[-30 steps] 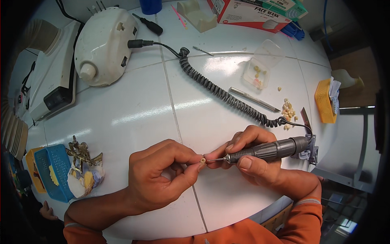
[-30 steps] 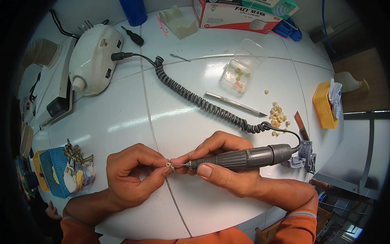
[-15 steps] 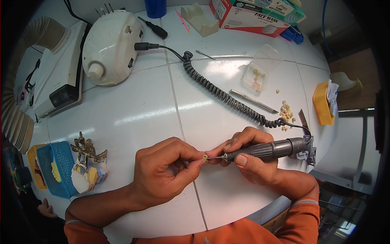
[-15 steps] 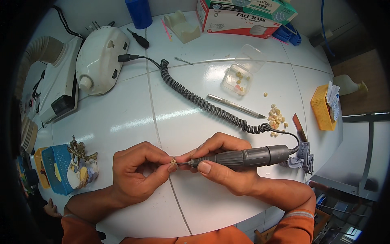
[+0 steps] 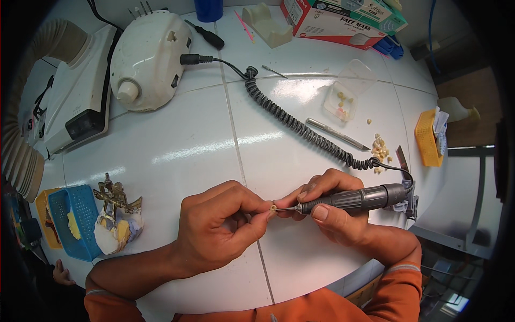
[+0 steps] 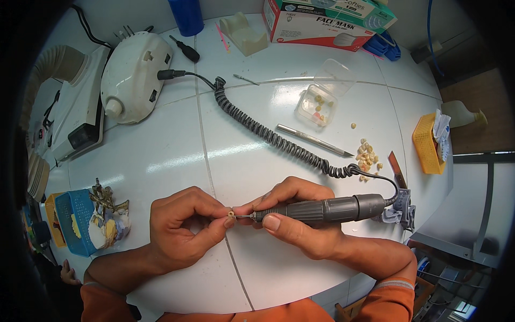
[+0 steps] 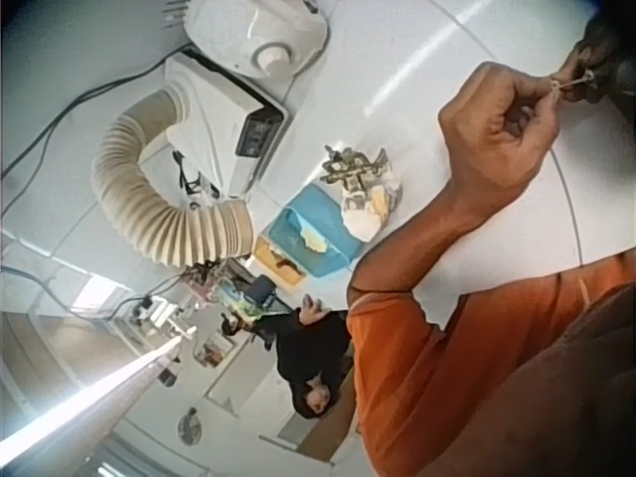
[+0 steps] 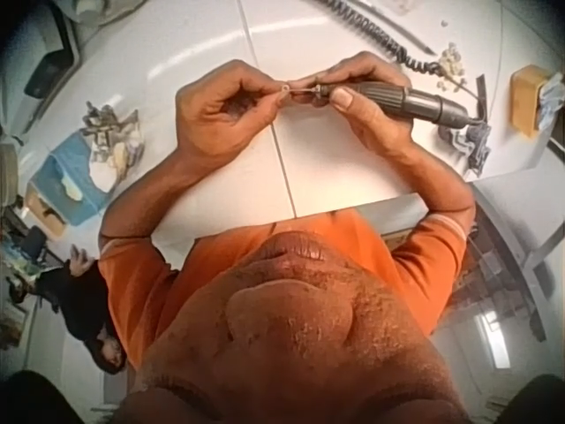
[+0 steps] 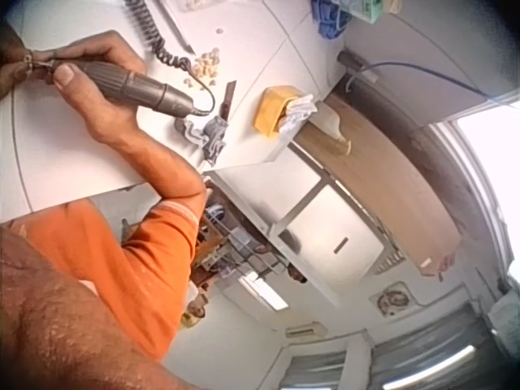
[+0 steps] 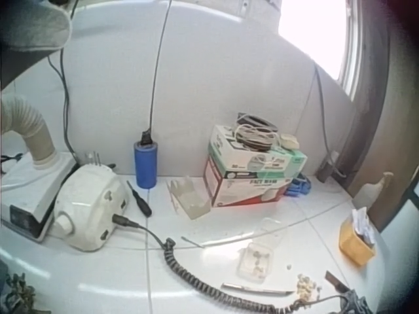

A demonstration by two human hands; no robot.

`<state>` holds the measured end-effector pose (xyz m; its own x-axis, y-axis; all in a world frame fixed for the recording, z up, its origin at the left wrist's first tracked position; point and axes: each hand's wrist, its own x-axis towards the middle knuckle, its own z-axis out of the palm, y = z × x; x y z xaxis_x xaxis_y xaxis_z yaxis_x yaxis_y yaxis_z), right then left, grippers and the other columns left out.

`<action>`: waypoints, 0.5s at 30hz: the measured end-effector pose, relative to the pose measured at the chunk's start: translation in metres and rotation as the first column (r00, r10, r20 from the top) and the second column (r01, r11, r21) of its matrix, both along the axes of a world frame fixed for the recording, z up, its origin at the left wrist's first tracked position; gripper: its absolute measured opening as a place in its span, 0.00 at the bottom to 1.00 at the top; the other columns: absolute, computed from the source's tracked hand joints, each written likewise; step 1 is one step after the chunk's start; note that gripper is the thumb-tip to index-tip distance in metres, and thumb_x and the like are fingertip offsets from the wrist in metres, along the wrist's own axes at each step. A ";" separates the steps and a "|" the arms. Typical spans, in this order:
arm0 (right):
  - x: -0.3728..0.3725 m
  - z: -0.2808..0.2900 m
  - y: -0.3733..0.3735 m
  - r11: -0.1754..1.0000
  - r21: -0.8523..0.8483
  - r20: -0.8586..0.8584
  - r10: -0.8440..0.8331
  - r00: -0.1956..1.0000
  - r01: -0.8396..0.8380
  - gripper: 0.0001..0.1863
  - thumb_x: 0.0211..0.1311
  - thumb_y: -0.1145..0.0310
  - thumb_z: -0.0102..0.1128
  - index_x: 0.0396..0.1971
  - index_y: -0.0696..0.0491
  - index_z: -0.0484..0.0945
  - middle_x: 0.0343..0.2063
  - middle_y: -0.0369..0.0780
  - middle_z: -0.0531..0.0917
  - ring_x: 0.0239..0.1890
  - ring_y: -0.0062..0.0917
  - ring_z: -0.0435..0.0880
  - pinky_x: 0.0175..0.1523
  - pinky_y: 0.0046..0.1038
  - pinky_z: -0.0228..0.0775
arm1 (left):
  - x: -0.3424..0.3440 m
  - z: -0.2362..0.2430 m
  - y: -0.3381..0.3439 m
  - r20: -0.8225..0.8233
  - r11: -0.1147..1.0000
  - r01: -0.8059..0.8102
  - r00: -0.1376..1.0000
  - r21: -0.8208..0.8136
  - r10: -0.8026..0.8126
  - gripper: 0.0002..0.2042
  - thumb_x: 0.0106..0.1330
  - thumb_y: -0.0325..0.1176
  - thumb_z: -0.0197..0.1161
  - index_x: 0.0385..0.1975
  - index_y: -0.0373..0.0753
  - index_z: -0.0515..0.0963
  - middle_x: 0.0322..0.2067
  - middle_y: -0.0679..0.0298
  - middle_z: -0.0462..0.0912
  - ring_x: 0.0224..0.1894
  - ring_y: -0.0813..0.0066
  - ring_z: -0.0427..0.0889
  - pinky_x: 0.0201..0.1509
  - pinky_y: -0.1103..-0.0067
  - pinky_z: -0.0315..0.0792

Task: Polishing a small dental prosthetic or crown using a handheld rotary tool.

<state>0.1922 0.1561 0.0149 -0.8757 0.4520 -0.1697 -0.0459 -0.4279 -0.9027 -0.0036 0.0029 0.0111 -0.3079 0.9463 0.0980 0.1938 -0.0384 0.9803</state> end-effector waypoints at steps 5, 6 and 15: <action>-0.001 0.001 -0.001 1.000 -0.012 0.002 -0.013 1.000 0.013 0.13 0.71 0.68 0.68 0.45 0.61 0.76 0.38 0.49 0.83 0.59 0.52 0.87 0.60 0.50 0.88 | 0.000 0.001 0.000 0.002 1.000 -0.003 1.000 0.002 0.003 0.03 0.66 0.20 0.73 0.37 0.33 0.86 0.31 0.65 0.86 0.27 0.85 0.83 0.27 0.84 0.74; -0.001 0.001 -0.001 1.000 -0.013 0.002 -0.013 1.000 0.013 0.13 0.71 0.68 0.68 0.45 0.61 0.76 0.38 0.49 0.83 0.59 0.52 0.87 0.60 0.50 0.88 | 0.000 0.001 0.000 0.002 1.000 -0.003 1.000 0.001 0.003 0.03 0.66 0.20 0.73 0.37 0.33 0.86 0.31 0.65 0.86 0.27 0.85 0.83 0.27 0.84 0.74; -0.001 0.001 -0.001 1.000 0.003 -0.004 0.000 1.000 0.000 0.13 0.71 0.69 0.67 0.46 0.60 0.75 0.38 0.50 0.83 0.58 0.52 0.87 0.60 0.51 0.87 | 0.000 0.000 -0.001 0.013 1.000 0.004 1.000 -0.015 -0.004 0.03 0.67 0.20 0.72 0.37 0.33 0.86 0.30 0.64 0.86 0.26 0.85 0.83 0.27 0.83 0.74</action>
